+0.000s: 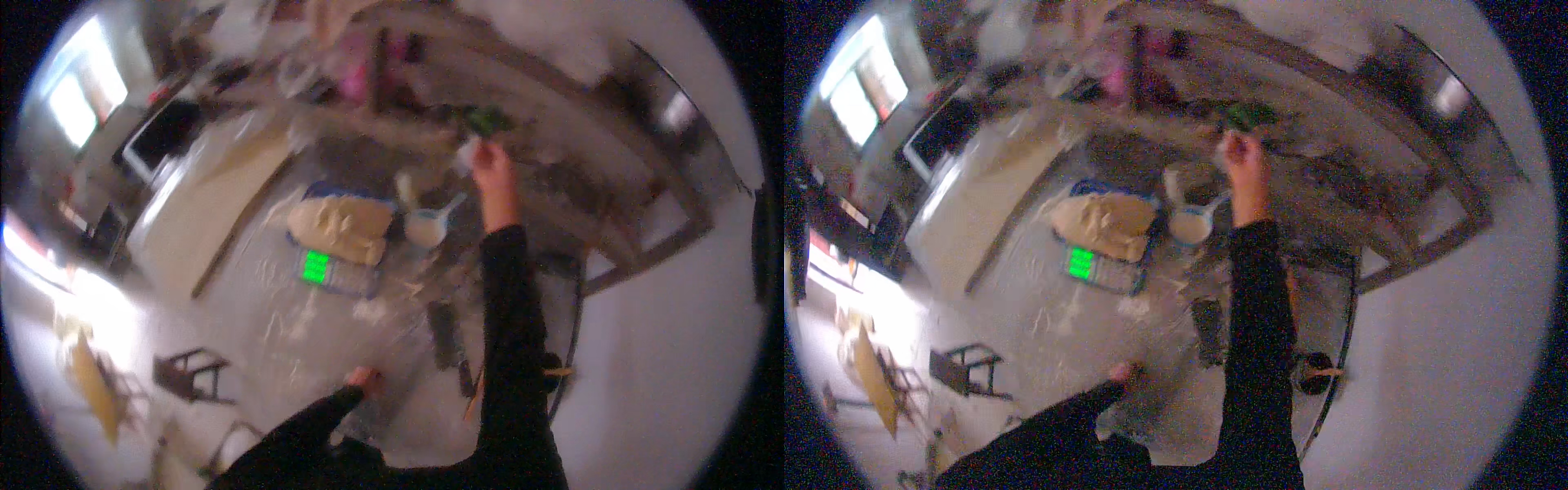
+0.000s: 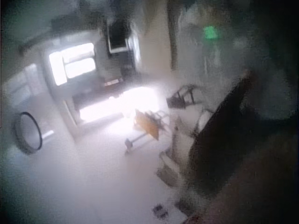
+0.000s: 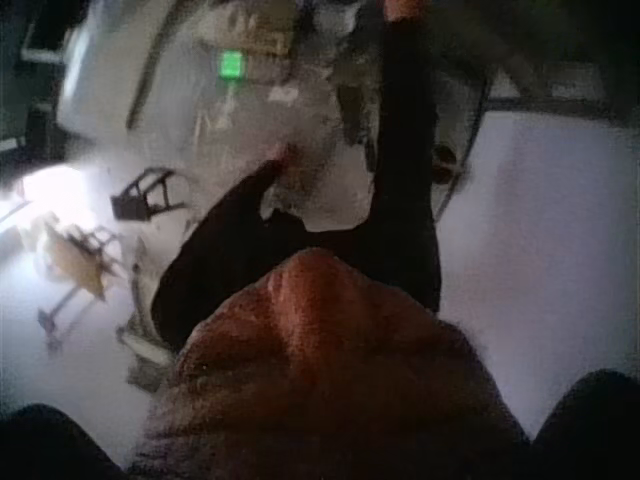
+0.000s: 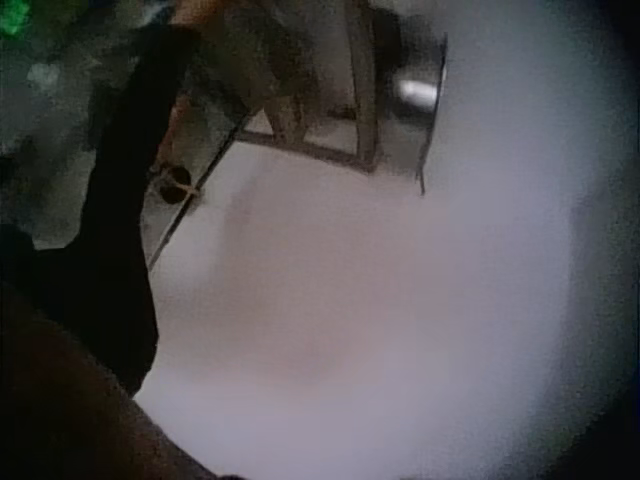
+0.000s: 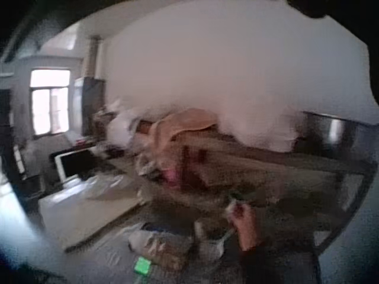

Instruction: The person kneads dough on a floured table, weighs portions on a digital scale, and places them into a blue tray. They then use a green scraper to clean the table surface and spread flour before moving the tray to a dough sheeter machine.

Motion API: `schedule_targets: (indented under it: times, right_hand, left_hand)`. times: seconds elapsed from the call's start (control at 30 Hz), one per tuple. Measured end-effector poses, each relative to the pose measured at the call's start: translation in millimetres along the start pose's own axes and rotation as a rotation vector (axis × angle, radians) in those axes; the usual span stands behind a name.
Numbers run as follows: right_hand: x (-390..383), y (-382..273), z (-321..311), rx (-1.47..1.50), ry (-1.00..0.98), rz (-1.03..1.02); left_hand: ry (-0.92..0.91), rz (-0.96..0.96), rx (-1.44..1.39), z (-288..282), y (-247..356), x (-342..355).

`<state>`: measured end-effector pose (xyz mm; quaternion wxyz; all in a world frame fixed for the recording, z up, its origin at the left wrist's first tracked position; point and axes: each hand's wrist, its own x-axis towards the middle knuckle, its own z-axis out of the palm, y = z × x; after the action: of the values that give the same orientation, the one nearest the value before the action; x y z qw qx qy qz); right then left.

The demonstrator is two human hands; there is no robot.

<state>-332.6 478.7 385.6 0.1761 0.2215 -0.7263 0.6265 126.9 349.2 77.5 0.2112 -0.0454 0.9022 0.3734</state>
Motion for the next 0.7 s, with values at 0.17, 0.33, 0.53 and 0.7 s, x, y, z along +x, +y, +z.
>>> schedule_targets:
  times: [0.17, 0.33, 0.53, 0.7]
  right_hand:
    - [-128.6, -88.9, 26.1, 0.54, 0.051, 0.475]
    - [-287.7, -114.3, 53.0, 0.825, -0.152, 0.718]
    - [-424.0, -139.1, 160.4, 0.465, -0.234, 1.053]
    - [-493.5, -162.0, 284.7, 0.352, -0.661, 1.149]
  left_hand:
    - [-0.092, 0.154, 0.15, 0.3, -15.8, -10.5]
    - [0.091, 0.207, 0.067, 3.3, -31.3, -52.0]
    - [0.031, 0.149, -0.07, -37.4, -89.7, -134.0]
    - [0.134, -0.083, -0.192, -106.5, -169.4, -207.6]
